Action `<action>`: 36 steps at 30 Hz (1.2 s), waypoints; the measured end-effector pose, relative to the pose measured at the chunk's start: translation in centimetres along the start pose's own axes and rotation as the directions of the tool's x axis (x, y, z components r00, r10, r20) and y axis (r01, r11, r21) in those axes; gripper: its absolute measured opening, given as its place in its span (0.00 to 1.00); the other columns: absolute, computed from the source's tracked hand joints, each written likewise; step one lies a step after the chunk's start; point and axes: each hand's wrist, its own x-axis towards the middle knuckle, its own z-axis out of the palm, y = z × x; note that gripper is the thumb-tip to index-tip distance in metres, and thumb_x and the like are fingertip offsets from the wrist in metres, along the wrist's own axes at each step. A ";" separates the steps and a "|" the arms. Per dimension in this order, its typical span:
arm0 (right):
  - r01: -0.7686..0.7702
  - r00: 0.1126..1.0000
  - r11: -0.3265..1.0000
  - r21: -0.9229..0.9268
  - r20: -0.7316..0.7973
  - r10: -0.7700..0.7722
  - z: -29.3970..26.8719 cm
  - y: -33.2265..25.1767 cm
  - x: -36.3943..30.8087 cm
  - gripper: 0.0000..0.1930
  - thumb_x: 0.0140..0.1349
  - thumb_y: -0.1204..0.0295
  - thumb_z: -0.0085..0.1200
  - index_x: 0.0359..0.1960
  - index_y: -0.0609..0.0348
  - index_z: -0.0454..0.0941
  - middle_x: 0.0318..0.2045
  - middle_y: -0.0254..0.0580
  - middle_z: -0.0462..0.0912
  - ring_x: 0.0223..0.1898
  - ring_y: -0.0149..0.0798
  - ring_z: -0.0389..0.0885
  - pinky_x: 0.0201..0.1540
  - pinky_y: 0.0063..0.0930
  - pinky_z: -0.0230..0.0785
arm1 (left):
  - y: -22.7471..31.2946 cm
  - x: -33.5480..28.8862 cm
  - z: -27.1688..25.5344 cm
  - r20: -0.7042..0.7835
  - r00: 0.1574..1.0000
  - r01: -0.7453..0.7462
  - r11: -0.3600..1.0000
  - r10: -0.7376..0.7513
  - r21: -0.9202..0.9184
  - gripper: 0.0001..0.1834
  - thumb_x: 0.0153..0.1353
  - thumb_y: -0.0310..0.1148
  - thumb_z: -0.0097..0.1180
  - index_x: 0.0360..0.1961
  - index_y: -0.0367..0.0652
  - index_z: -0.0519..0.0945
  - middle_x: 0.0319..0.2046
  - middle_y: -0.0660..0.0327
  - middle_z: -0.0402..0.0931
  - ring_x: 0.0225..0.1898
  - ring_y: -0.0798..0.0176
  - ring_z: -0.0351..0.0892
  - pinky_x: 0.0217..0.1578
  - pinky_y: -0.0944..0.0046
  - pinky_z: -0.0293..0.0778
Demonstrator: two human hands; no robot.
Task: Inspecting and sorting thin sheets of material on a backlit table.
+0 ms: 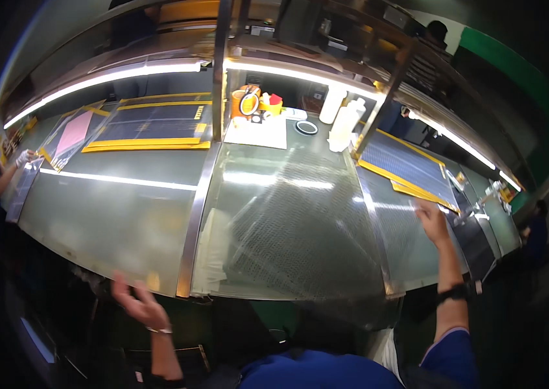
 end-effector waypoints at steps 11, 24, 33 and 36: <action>0.536 0.418 0.809 0.242 0.757 -0.503 8.1 -16.5 -12.5 0.38 0.50 0.48 0.55 0.62 0.35 0.54 0.63 0.65 0.39 0.62 0.72 0.36 0.58 0.68 0.32 | 5.9 -11.0 -0.4 0.750 0.151 0.986 0.041 -0.644 -0.163 0.20 0.56 0.50 0.49 0.39 0.45 0.70 0.32 0.58 0.75 0.35 0.60 0.76 0.37 0.58 0.73; 0.284 0.912 0.886 0.366 0.181 -0.367 7.2 -9.7 -16.1 0.15 0.45 0.82 0.51 0.34 0.50 0.81 0.42 0.45 0.77 0.48 0.49 0.73 0.52 0.46 0.63 | 7.1 -6.2 2.6 0.863 -0.055 0.917 0.317 -0.503 0.243 0.06 0.55 0.30 0.54 0.32 0.38 0.74 0.32 0.51 0.78 0.30 0.61 0.80 0.31 0.65 0.76; -0.925 0.308 0.164 0.342 0.930 -0.202 13.3 -16.8 -22.3 0.23 0.61 0.62 0.49 0.53 0.63 0.63 0.45 0.51 0.74 0.44 0.42 0.76 0.48 0.36 0.70 | 10.4 -6.9 4.8 0.921 -0.237 0.884 0.324 -0.309 0.336 0.14 0.58 0.40 0.49 0.36 0.39 0.75 0.27 0.56 0.78 0.23 0.65 0.77 0.23 0.71 0.73; -0.904 0.372 -0.283 0.320 0.915 -0.154 12.8 -19.9 -21.1 0.22 0.61 0.61 0.49 0.50 0.64 0.65 0.47 0.52 0.73 0.43 0.43 0.76 0.48 0.36 0.70 | 10.8 -7.0 5.1 0.924 -0.221 0.878 0.349 -0.312 0.327 0.14 0.60 0.41 0.47 0.34 0.41 0.76 0.26 0.58 0.78 0.23 0.66 0.77 0.23 0.70 0.73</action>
